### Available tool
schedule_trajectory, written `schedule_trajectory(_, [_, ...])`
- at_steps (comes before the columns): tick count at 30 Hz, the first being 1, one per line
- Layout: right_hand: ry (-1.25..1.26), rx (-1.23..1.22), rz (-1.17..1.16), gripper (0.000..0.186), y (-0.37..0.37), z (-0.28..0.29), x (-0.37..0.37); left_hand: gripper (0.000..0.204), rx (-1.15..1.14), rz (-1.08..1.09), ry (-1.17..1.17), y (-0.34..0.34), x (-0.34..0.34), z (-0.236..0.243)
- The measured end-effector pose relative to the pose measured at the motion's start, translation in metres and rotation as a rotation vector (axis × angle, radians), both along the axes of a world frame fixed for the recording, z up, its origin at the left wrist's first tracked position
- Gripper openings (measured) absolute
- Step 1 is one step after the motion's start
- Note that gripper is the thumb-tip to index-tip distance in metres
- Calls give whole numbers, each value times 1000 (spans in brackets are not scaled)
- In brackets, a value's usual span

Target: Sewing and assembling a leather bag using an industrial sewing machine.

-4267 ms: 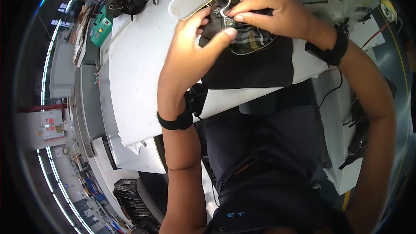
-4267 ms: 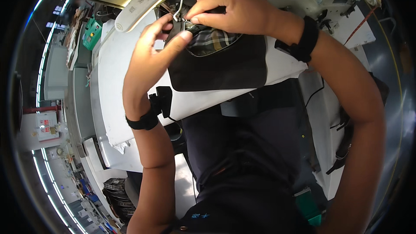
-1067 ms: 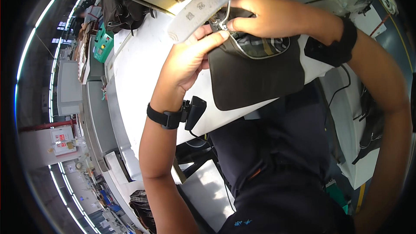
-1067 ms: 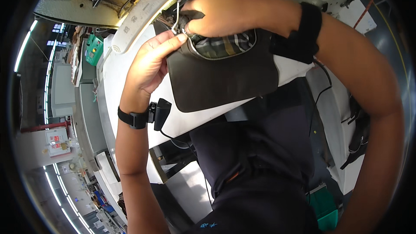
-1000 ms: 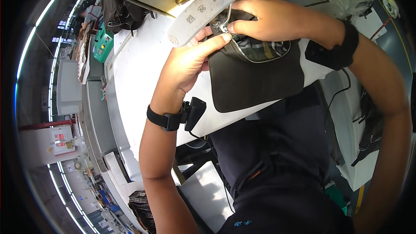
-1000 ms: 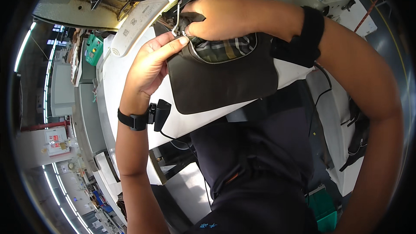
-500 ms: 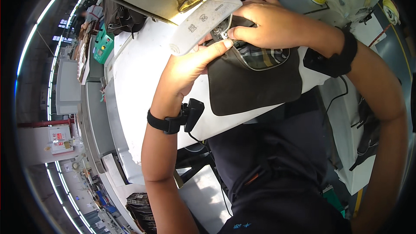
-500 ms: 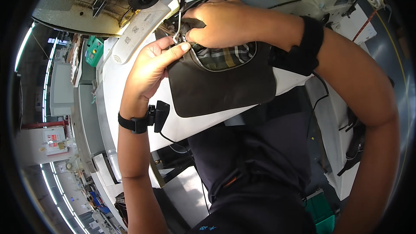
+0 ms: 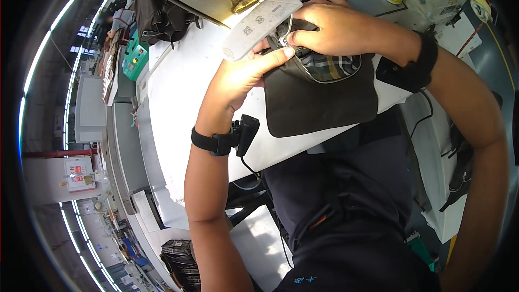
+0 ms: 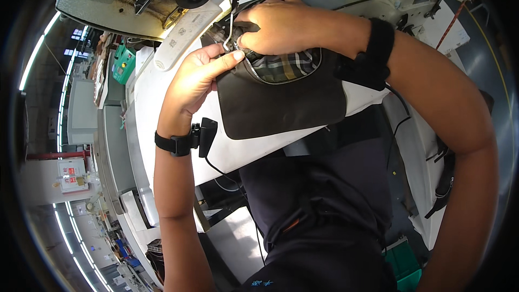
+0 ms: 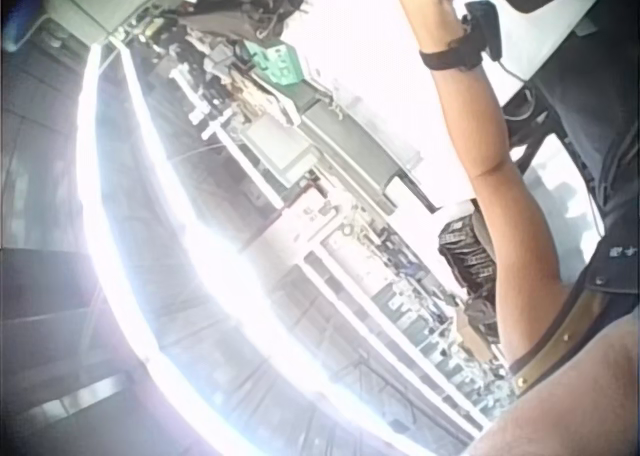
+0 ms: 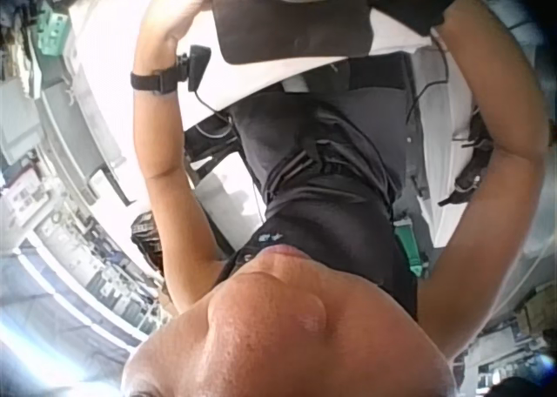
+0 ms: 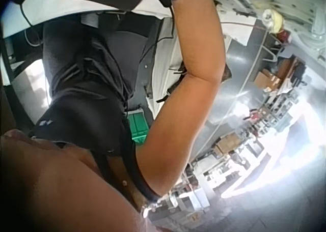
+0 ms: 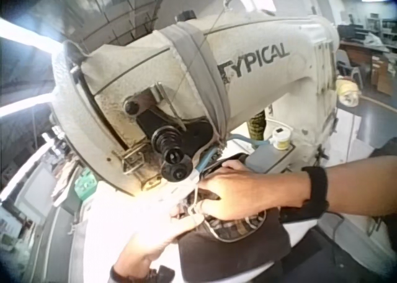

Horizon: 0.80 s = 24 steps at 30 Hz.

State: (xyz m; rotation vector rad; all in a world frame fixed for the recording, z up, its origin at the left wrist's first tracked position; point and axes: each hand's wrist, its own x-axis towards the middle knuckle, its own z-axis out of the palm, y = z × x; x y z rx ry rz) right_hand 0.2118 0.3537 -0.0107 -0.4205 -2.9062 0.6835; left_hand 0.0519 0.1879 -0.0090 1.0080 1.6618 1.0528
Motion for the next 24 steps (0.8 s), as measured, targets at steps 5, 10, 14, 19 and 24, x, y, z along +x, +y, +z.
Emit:
schedule_trajectory(5, [56, 17, 16, 62, 2, -3, -2, 42, -2, 21, -109, -5, 4, -2])
schedule_trajectory(10, [52, -30, 9, 53, 2, -5, -2, 47, 27, -19, -84, -5, 0, -8])
schedule_trajectory(14, [74, -47, 13, 45, 2, -5, -1, 47, -13, -22, -126, -4, -1, -6])
schedule_trajectory(19, [94, -24, 17, 54, 4, -11, -4, 44, -21, -25, -120, -3, 1, 0])
schedule_trajectory(24, [108, -36, -11, 64, 4, -13, -7, 44, -57, -20, -101, -1, 2, 3])
